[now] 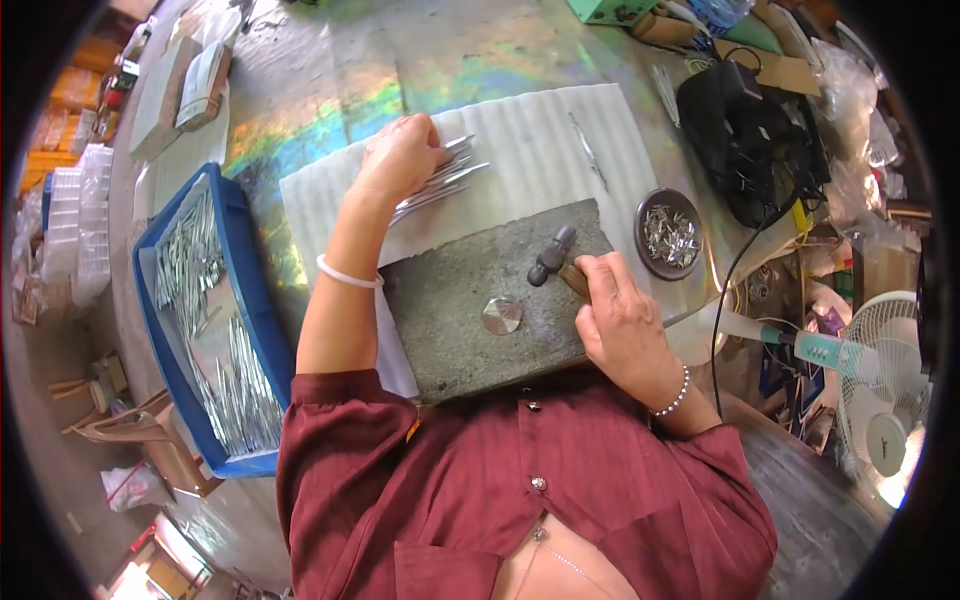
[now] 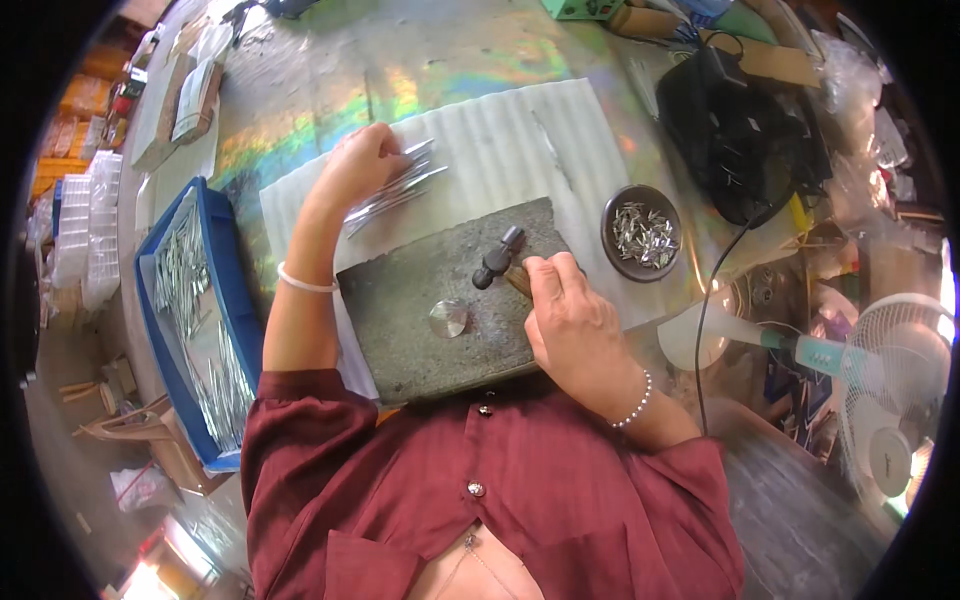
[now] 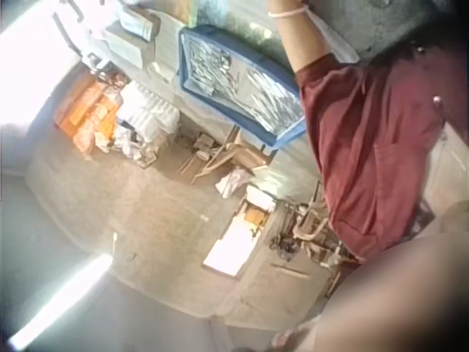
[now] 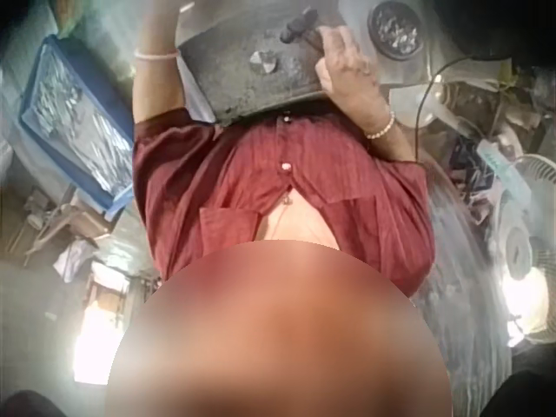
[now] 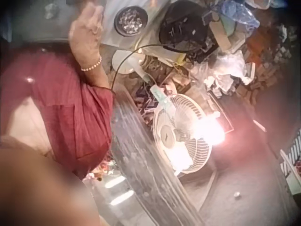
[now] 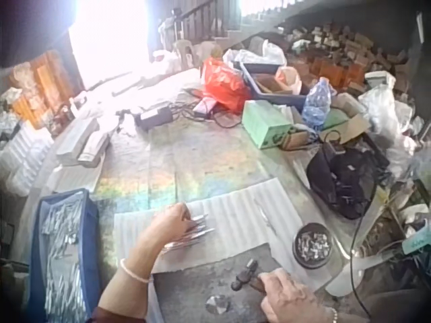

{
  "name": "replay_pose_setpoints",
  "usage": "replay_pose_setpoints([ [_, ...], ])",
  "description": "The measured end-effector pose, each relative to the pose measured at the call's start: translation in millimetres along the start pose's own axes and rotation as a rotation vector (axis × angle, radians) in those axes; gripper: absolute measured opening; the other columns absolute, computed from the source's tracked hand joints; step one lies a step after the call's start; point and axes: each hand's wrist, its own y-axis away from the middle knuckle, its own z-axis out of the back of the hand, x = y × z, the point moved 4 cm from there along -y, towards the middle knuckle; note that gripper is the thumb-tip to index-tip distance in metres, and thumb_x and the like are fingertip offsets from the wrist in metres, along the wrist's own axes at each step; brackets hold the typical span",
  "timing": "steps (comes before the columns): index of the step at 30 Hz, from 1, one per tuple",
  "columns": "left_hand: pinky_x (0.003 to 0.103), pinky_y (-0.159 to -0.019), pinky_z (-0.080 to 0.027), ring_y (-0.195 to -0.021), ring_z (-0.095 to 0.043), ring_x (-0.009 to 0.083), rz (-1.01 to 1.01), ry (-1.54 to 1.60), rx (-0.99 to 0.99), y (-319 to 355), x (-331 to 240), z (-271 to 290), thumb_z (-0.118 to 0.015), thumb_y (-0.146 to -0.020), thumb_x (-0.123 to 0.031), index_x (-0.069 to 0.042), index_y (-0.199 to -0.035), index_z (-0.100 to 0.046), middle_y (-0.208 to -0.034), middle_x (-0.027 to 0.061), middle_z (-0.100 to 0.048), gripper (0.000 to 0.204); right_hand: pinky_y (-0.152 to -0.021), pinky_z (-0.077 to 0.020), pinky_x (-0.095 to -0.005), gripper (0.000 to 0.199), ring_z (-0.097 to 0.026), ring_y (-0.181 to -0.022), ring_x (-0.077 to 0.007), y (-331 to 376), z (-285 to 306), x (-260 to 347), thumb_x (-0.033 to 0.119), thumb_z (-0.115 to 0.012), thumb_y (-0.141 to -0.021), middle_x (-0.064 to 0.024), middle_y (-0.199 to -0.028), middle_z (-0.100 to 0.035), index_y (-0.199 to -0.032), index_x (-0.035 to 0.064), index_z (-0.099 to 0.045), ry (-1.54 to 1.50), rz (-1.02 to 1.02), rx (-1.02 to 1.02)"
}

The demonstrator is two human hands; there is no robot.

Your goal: Stamping or marking small metal strips using a punch and a hammer on a metal block.

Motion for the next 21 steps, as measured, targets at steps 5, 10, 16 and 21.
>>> replay_pose_setpoints([
  [5,0.04,-0.079,-0.047,-0.093,-0.059,0.0342,-0.078,-0.016,0.073,-5.1,-1.8,0.1,-0.07,-0.074,-0.02,-0.002,-0.083,-0.061,-0.091,0.0166,-0.063,0.022,-0.071,-0.0493,-0.0413,0.043,-0.059,-0.085,-0.0345,4.0,3.1,-8.2,0.002,-0.056,-0.077,-0.0165,-0.106,-0.048,-0.118,-0.0015,-0.046,-0.132,-0.002,-0.051],
  [10,0.041,-0.077,-0.046,-0.088,-0.059,0.0353,-0.112,0.016,0.004,3.3,-2.8,5.2,-0.068,-0.078,-0.018,0.0,-0.083,-0.059,-0.086,0.0192,-0.062,0.02,-0.074,-0.0474,-0.0431,0.04,-0.057,-0.087,-0.0369,5.9,4.2,-13.8,0.001,-0.054,-0.078,-0.0183,-0.104,-0.049,-0.118,-0.001,-0.046,-0.237,-0.009,-0.081],
  [16,0.028,-0.05,-0.039,-0.053,-0.051,0.0118,-0.097,0.415,-0.484,58.6,-33.2,57.0,-0.066,-0.083,-0.016,0.0,-0.084,-0.055,-0.056,0.0067,-0.053,0.019,-0.07,-0.0469,-0.0398,0.029,-0.061,-0.08,-0.0324,8.5,29.1,-44.1,0.005,-0.055,-0.084,-0.0181,-0.09,-0.06,-0.113,0.0003,-0.051,-0.436,-0.191,-0.245],
  [21,0.019,-0.055,-0.039,-0.06,-0.049,0.0053,0.01,0.889,-0.316,132.1,-42.0,60.1,-0.064,-0.086,-0.008,0.0,-0.095,-0.054,-0.071,-0.001,-0.055,0.016,-0.07,-0.0471,-0.0406,0.023,-0.062,-0.077,-0.0335,1.2,38.0,-120.7,0.01,-0.06,-0.081,-0.0178,-0.084,-0.062,-0.101,0.0,-0.057,-0.299,-0.413,-0.376],
])
